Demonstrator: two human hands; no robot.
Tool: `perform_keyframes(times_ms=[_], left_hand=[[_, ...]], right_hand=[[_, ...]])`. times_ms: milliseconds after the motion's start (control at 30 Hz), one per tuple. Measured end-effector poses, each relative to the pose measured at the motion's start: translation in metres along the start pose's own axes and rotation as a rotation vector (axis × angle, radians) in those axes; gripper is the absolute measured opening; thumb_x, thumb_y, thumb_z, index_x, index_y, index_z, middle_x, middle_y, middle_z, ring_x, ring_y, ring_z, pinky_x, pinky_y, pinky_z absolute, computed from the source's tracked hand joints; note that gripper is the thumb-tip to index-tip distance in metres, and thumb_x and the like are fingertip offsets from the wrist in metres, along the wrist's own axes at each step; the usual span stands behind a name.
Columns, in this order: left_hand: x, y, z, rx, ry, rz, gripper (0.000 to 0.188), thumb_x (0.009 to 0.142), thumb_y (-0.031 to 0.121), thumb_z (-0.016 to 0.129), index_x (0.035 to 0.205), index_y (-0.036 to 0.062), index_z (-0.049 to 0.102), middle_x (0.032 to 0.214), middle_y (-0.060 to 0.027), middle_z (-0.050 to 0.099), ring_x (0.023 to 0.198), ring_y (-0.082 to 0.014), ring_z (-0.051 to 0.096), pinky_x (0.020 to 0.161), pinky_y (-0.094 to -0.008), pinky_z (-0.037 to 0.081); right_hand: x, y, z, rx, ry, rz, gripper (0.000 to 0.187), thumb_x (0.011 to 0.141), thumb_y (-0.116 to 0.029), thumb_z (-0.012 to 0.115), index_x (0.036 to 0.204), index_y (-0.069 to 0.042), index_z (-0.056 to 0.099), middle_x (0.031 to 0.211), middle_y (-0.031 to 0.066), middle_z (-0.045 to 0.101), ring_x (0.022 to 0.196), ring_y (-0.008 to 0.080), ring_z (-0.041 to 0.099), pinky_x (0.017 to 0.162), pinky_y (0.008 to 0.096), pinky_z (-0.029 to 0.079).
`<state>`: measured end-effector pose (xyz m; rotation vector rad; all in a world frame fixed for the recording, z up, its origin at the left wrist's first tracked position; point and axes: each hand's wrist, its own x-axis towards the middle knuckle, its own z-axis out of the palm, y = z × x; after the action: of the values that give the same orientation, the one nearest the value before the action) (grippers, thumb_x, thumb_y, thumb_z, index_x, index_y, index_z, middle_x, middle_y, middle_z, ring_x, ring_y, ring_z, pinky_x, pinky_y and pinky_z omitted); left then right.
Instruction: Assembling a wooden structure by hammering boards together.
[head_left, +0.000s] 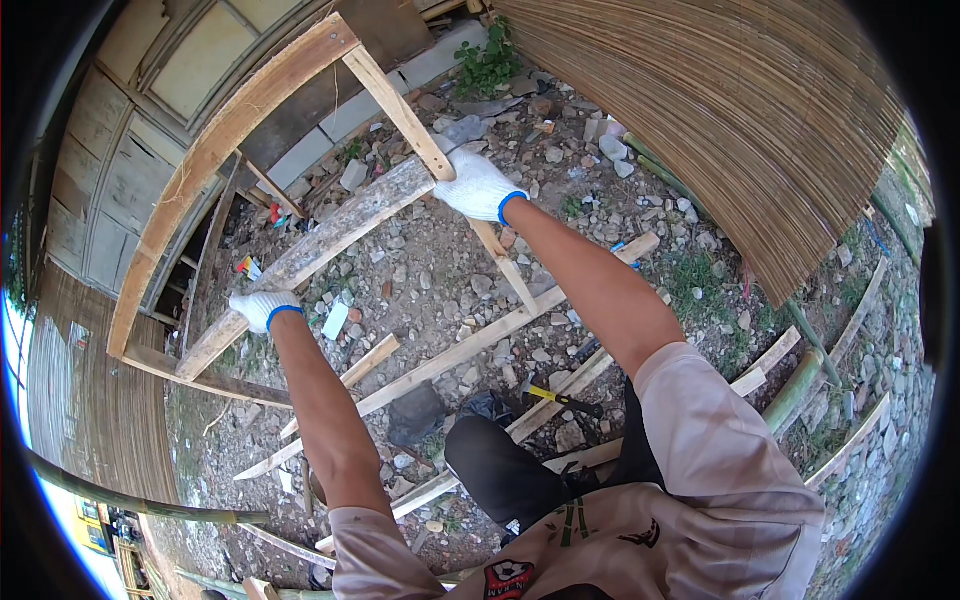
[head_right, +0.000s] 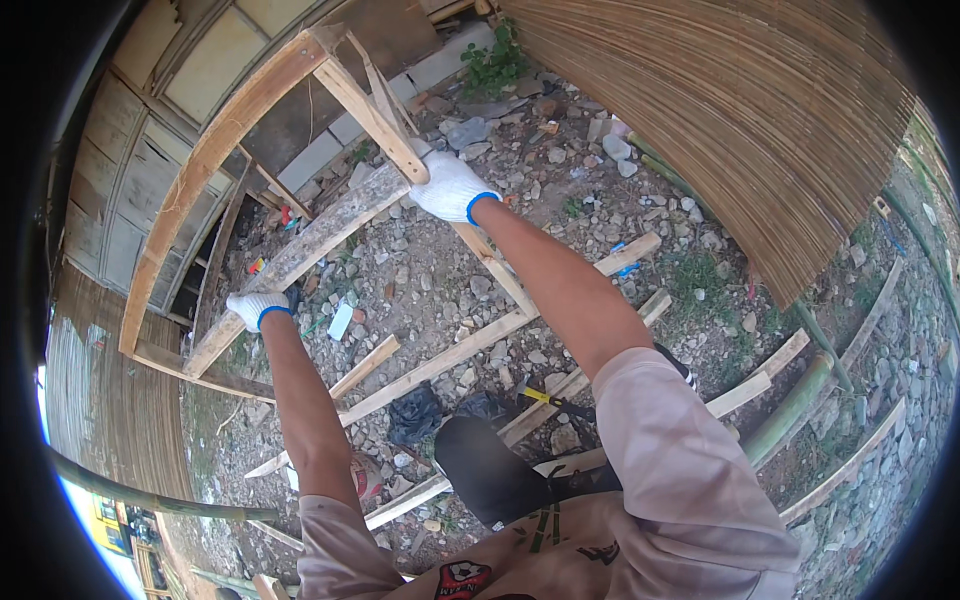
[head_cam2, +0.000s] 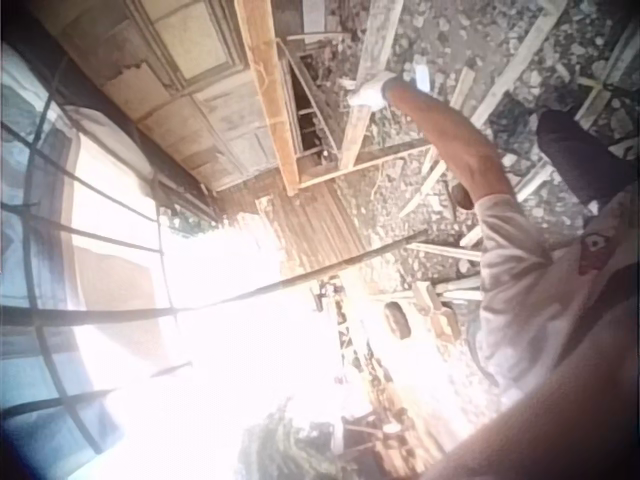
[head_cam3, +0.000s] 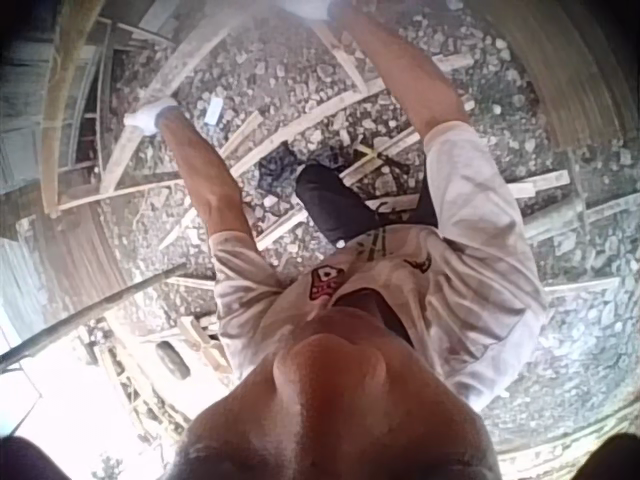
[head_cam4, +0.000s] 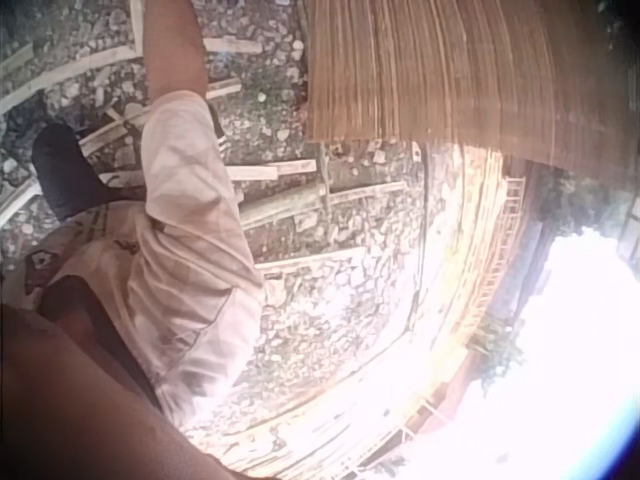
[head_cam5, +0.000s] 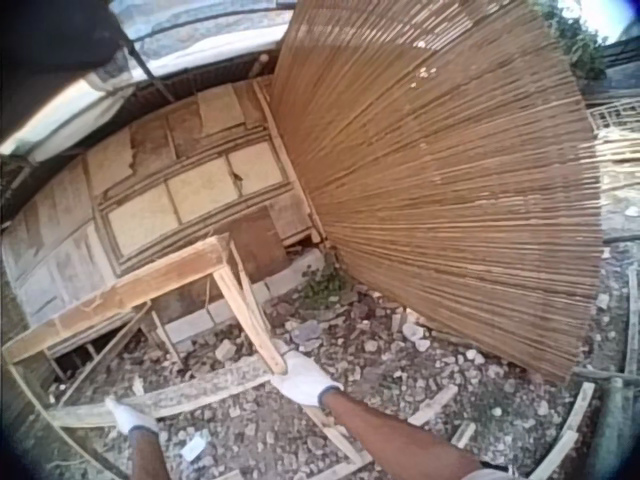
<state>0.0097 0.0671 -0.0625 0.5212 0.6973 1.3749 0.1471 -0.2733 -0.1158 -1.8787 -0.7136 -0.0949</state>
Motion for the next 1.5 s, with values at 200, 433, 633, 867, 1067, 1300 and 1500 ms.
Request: perform_keyframes(times_ms=[200, 433, 633, 867, 1067, 1300, 1500], left_hand=[[0.007, -0.002, 0.000, 0.035, 0.004, -0.001, 0.083, 0.086, 0.044, 0.071, 0.151, 0.0041, 0.037, 0.145, -0.0209, 0.054, 0.119, -0.0424, 0.063, 0.098, -0.0599, 0.055], [0.019, -0.004, -0.003, -0.016, -0.013, 0.013, 0.082, 0.086, 0.045, 0.072, 0.149, 0.0039, 0.038, 0.144, -0.0199, 0.054, 0.119, -0.0412, 0.061, 0.098, -0.0580, 0.054], [0.047, -0.006, -0.006, -0.075, -0.186, 0.022, 0.059, 0.091, 0.042, 0.063, 0.134, 0.0032, 0.054, 0.137, -0.0157, 0.058, 0.120, -0.0326, 0.060, 0.100, -0.0516, 0.050], [0.063, -0.009, -0.018, -0.034, -0.288, -0.039, 0.079, 0.090, 0.050, 0.060, 0.150, 0.0025, 0.041, 0.151, -0.0174, 0.048, 0.136, -0.0337, 0.049, 0.115, -0.0484, 0.039], [0.047, -0.004, -0.015, 0.025, -0.329, 0.022, 0.080, 0.093, 0.051, 0.056, 0.153, 0.0008, 0.036, 0.151, -0.0203, 0.046, 0.136, -0.0355, 0.048, 0.118, -0.0506, 0.036], [0.057, 0.010, -0.039, 0.043, -0.562, -0.028, 0.071, 0.097, 0.043, 0.061, 0.151, 0.0024, 0.038, 0.157, -0.0220, 0.041, 0.141, -0.0412, 0.044, 0.119, -0.0580, 0.036], [-0.139, 0.005, -0.015, 0.582, -0.589, 1.120, 0.075, 0.093, 0.022, 0.075, 0.154, 0.0000, 0.036, 0.148, -0.0254, 0.047, 0.135, -0.0311, 0.049, 0.119, -0.0456, 0.035]], right_hand=[[-0.001, 0.003, -0.009, 0.169, -0.089, 0.018, 0.074, 0.082, -0.023, 0.072, 0.151, -0.015, 0.047, 0.122, 0.0228, 0.070, 0.110, 0.0361, 0.067, 0.096, 0.0401, 0.053], [-0.001, 0.012, -0.005, 0.391, -0.161, -0.093, 0.089, 0.096, -0.046, 0.067, 0.165, -0.010, 0.022, 0.154, 0.0184, 0.049, 0.139, 0.0279, 0.048, 0.116, 0.0356, 0.036], [0.003, 0.018, -0.001, 0.302, -0.178, 0.060, 0.100, 0.089, -0.070, 0.067, 0.152, 0.002, 0.043, 0.139, 0.0221, 0.061, 0.129, 0.0309, 0.057, 0.110, 0.0370, 0.042], [0.008, 0.024, 0.018, 0.365, -0.109, 0.028, 0.089, 0.087, -0.066, 0.073, 0.138, 0.005, 0.056, 0.120, 0.0185, 0.068, 0.107, 0.0257, 0.064, 0.095, 0.0364, 0.049], [0.001, 0.011, 0.007, 0.387, -0.146, 0.058, 0.077, 0.088, -0.059, 0.076, 0.129, 0.004, 0.059, 0.104, 0.0102, 0.071, 0.095, 0.0189, 0.065, 0.089, 0.0334, 0.050], [0.007, 0.028, 0.020, 0.539, -0.113, 0.018, 0.065, 0.090, -0.048, 0.078, 0.127, 0.002, 0.059, 0.101, 0.0090, 0.072, 0.095, 0.0158, 0.065, 0.089, 0.0307, 0.050], [0.003, 0.031, 0.012, 0.525, -0.113, -0.001, 0.063, 0.093, -0.045, 0.077, 0.130, 0.002, 0.058, 0.097, 0.0062, 0.073, 0.095, 0.0134, 0.064, 0.086, 0.0287, 0.049]])
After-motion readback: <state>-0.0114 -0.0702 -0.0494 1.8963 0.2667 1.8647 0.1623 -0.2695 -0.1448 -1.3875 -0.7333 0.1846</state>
